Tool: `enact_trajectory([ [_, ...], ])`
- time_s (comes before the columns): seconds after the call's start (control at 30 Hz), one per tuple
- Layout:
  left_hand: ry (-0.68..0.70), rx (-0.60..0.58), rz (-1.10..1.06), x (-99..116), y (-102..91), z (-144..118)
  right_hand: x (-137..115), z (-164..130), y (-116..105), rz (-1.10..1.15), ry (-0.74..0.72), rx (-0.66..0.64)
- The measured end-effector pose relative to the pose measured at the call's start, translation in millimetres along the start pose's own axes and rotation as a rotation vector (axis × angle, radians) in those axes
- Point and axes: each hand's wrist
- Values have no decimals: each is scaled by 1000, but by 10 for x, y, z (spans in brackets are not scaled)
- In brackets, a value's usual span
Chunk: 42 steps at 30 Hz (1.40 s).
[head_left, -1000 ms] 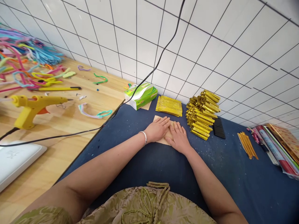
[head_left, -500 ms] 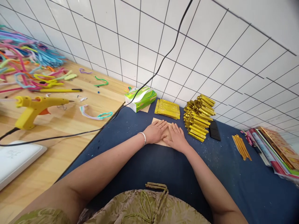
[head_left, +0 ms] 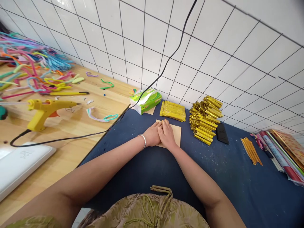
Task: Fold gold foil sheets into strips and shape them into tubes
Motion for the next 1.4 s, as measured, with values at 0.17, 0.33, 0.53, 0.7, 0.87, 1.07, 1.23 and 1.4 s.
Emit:
enact_trajectory([
  [0.17,-28,17,-2,-11,62,-29,-5,-76,-24,-87,-64,-25],
  [0.33,-48,24,-13,-44,40,-63,-30,-109,-76,-140,-75,-35],
  [0.53,-105,-12,-35,-186,-8,-193,-61,-146,-56,-263,-57,-57],
  [0.7,-95,-71,-45,-264,-34,-240,-9,-157,-63,-353,-78,-96],
  [0.87,-99,-60,-49,-280,-48,-262,157,-170,-138,-415,-63,-99],
  [1.07,-108,-53,-109,-335,-4,-272,489,-257,-325,-472,-18,-81],
  [1.23,-107,-63,-171,-387,-7,-278,621,-331,-390,-493,17,-88],
  [1.4,-140,-46,-182,-370,-30,-255,595,-333,-407,-490,44,-124],
])
Point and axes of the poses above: each hand's wrist, its own z-axis towards the middle knuckle, its own y-axis out of the palm, x = y × z, and after that the axes turned 13 degrees about y, right-handed
